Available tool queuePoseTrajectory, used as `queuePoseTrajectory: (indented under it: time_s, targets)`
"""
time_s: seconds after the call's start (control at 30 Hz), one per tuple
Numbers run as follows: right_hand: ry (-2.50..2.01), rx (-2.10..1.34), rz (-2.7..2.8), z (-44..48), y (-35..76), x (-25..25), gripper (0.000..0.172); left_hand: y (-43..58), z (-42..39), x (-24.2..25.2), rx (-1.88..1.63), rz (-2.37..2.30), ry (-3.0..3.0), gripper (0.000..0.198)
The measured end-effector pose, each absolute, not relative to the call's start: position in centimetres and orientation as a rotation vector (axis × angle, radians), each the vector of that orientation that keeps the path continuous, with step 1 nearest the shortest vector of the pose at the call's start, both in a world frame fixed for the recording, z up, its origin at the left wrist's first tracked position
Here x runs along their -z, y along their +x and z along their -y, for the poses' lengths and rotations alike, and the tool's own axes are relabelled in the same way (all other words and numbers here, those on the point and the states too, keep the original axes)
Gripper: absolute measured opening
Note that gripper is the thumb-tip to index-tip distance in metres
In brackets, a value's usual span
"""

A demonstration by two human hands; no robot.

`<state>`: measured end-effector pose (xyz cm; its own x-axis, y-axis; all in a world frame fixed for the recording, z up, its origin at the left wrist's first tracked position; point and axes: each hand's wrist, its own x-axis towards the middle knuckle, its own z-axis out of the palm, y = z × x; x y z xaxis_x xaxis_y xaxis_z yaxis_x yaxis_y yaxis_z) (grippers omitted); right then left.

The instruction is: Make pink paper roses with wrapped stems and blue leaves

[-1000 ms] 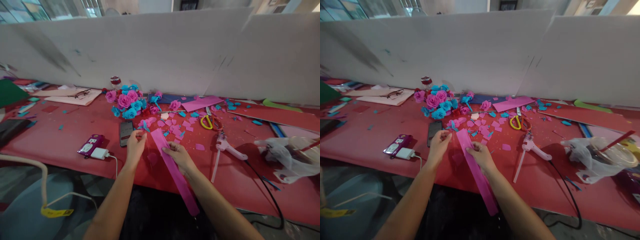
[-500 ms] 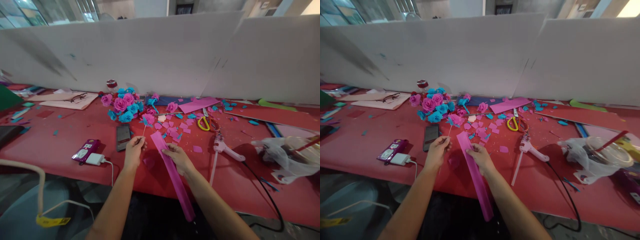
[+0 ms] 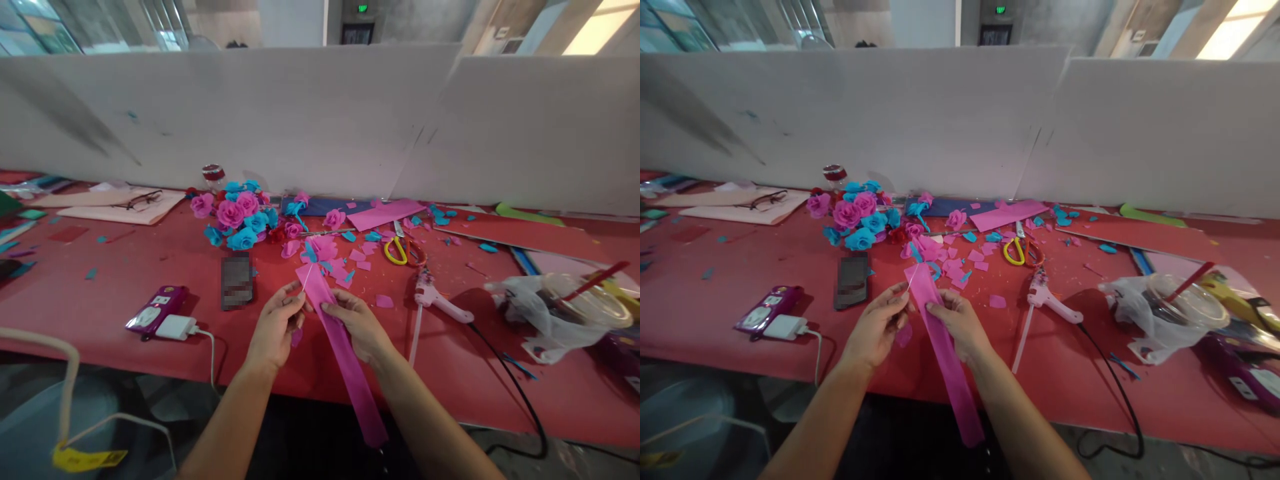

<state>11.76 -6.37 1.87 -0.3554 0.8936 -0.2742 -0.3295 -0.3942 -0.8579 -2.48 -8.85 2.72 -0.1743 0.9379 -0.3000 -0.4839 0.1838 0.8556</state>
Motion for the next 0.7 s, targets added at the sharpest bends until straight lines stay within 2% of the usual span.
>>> queuePoseTrajectory:
  time_s: [0.7]
  targets:
    - [-0.923, -1.787, 1.124, 6.5, 12.1, -3.5, 0.025, -2.7, 8.9, -2.8, -1.416, -1.097, 0.456, 0.04]
